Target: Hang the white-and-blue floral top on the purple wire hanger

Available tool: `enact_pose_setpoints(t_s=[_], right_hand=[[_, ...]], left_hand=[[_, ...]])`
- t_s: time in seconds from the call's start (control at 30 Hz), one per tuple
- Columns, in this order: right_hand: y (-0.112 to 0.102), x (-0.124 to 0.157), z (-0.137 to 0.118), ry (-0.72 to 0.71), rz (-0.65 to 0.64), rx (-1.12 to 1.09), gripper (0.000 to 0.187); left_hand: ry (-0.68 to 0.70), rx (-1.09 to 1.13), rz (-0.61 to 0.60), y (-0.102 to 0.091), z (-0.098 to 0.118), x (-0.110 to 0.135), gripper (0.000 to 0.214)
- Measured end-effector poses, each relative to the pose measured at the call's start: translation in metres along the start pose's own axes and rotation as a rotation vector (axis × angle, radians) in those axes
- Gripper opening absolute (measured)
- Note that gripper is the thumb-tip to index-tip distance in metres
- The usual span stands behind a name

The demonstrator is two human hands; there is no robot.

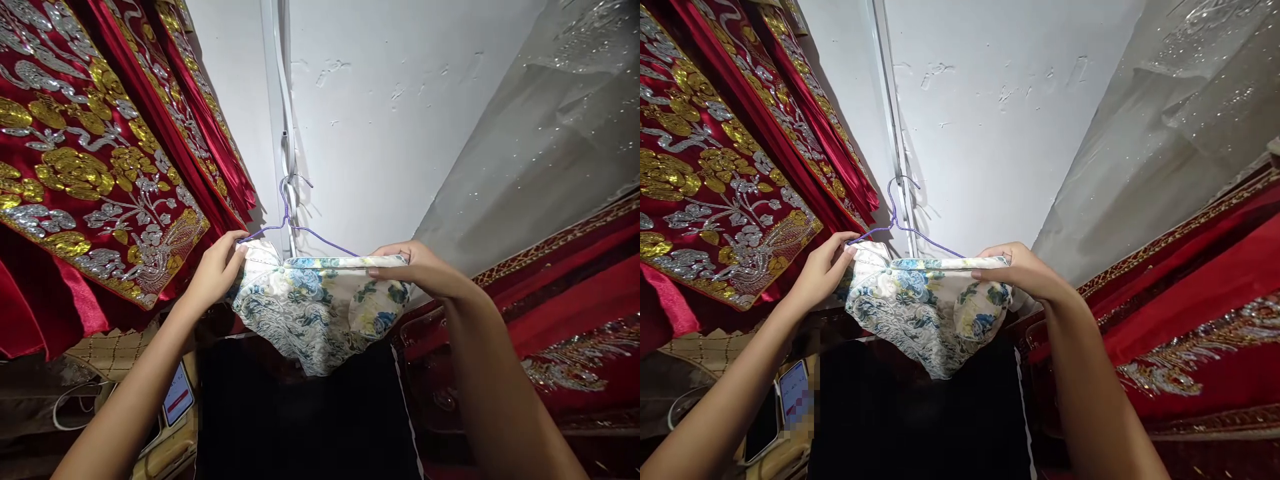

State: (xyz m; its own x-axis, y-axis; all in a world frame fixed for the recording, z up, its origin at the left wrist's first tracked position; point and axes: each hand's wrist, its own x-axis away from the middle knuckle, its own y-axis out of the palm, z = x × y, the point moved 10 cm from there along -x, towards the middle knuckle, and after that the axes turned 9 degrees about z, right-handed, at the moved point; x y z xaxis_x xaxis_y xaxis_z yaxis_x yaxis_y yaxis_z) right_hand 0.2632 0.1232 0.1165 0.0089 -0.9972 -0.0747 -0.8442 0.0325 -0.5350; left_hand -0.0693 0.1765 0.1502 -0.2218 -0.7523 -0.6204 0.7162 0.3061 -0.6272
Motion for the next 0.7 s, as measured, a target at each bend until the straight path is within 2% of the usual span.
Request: enact_pose_setpoints(t_s=[0.13, 0.27, 0.4, 0.47, 0.57, 0.7], right_hand=[[0.000, -0.002, -0.001, -0.019, -0.133, 0.030, 0.036], [-0.007, -0.005, -0.016, -0.060, -0.205, 0.126, 0.027], [-0.003, -0.013, -0.025, -0.060, -0.292, -0.010, 0.033], [0.001, -0.019, -0.016, -0.011, -0.256, -0.141, 0.037], [0.009, -0.028, 0.016, 0.114, -0.113, -0.364, 0.035], [0.048, -0.026, 0.060, 0.233, -0.004, -0.659, 0.042]], left_hand=[[0.048, 0.033, 0.022, 0.004, 0.005, -0.007, 0.033], [0.043, -0.008, 0.075, 0.003, 0.005, -0.011, 0.031], [0.042, -0.042, 0.078, 0.007, 0.004, -0.012, 0.030], [0.032, -0.029, 0.078, 0.008, 0.002, -0.014, 0.029], [-0.007, 0.013, 0.073, 0.012, -0.004, -0.016, 0.029], [-0.064, 0.061, 0.036, 0.023, -0.008, -0.015, 0.030]])
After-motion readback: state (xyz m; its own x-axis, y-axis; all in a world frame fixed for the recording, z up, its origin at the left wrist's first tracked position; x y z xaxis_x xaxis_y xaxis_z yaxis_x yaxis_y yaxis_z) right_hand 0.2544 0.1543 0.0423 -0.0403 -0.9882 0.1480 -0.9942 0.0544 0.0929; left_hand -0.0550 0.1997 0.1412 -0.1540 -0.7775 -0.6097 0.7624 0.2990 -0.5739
